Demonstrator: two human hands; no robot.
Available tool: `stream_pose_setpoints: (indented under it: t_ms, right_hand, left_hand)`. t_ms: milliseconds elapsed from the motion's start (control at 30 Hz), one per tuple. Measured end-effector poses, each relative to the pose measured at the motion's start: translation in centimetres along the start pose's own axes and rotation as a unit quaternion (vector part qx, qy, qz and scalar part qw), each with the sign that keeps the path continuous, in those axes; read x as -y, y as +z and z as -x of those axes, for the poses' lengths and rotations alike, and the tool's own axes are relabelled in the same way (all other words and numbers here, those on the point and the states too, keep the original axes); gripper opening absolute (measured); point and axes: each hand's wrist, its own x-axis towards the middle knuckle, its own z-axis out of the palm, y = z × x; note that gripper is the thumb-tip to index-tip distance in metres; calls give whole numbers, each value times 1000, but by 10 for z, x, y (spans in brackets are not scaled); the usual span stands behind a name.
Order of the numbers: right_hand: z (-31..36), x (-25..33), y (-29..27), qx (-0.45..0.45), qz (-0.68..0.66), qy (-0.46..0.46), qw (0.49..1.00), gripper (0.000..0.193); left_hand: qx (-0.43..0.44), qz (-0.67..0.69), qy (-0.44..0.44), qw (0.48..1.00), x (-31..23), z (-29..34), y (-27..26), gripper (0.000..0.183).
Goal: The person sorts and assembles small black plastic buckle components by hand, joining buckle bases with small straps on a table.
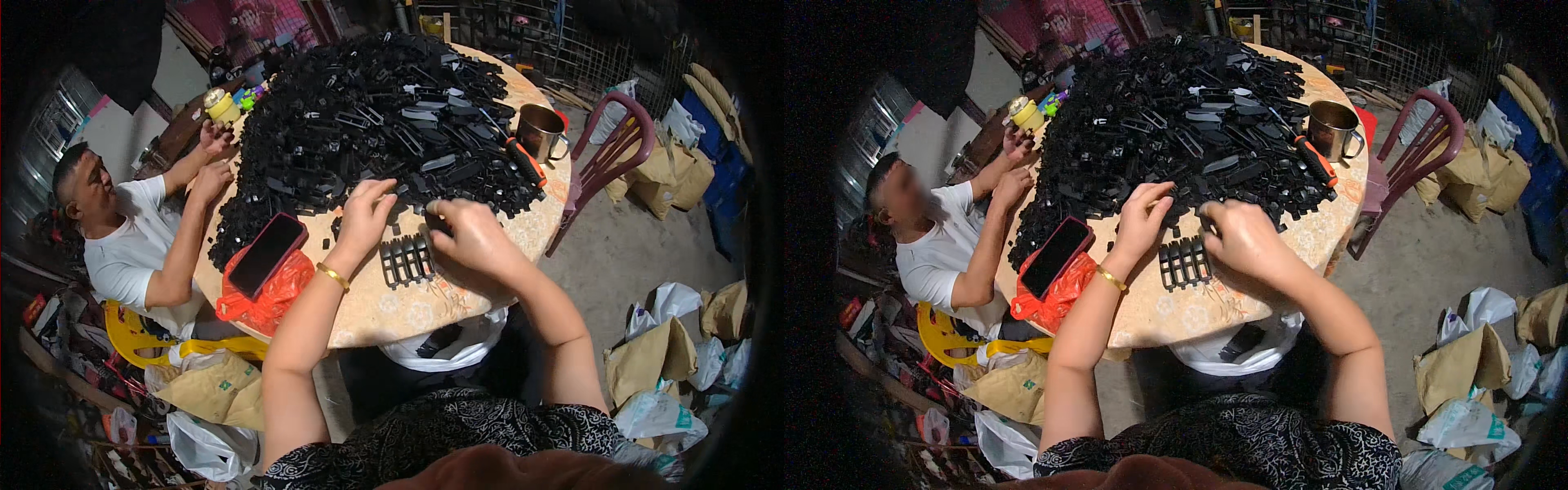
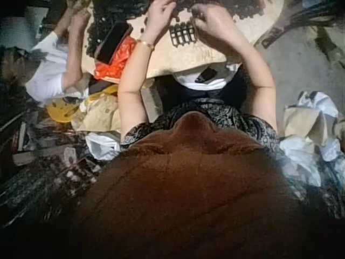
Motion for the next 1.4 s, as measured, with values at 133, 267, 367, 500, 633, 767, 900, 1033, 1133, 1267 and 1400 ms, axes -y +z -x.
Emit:
stream_pose_setpoints:
  t_ms: [133,267,367,500,633,767,900,1033,1133,1267,1400]
  right_hand:
    - [19,4,16,36,38,-10,999,22]
    - [17,-3,23,62,-13,-7,998,16]
    - [7,-17,13,13,39,7,999,14]
    - [0,-36,18,40,80,-22,996,12]
    - [-6,-40,23,100,130,-35,986,10]
    - [-21,-35,26,124,177,-39,976,9]
    - [-31,-35,24,149,185,-68,969,12]
    - [-35,-32,22,185,144,-47,971,13]
    - [-36,-37,21,96,83,-79,989,14]
    - [-58,-52,21,-17,-96,-64,993,14]
    - [-83,-45,32,-48,-225,35,973,22]
  left_hand:
    - [2,-256,159,953,3,-4,6,30]
    - [3,-278,182,943,9,-10,11,23]
    - [24,-307,151,939,8,-12,9,18]
    - [-43,-423,126,896,16,-11,5,15]
    - [-71,-477,92,871,14,-13,-1,14]
    - [-85,-415,150,893,17,-29,1,16]
    - [-43,-414,163,894,16,-51,13,22]
    - [-18,-452,88,888,15,-59,26,31]
    - [-33,-444,70,892,16,-56,24,27]
    - [-68,-385,85,917,8,-51,19,22]
    - [-63,-288,104,950,-6,-42,1,25]
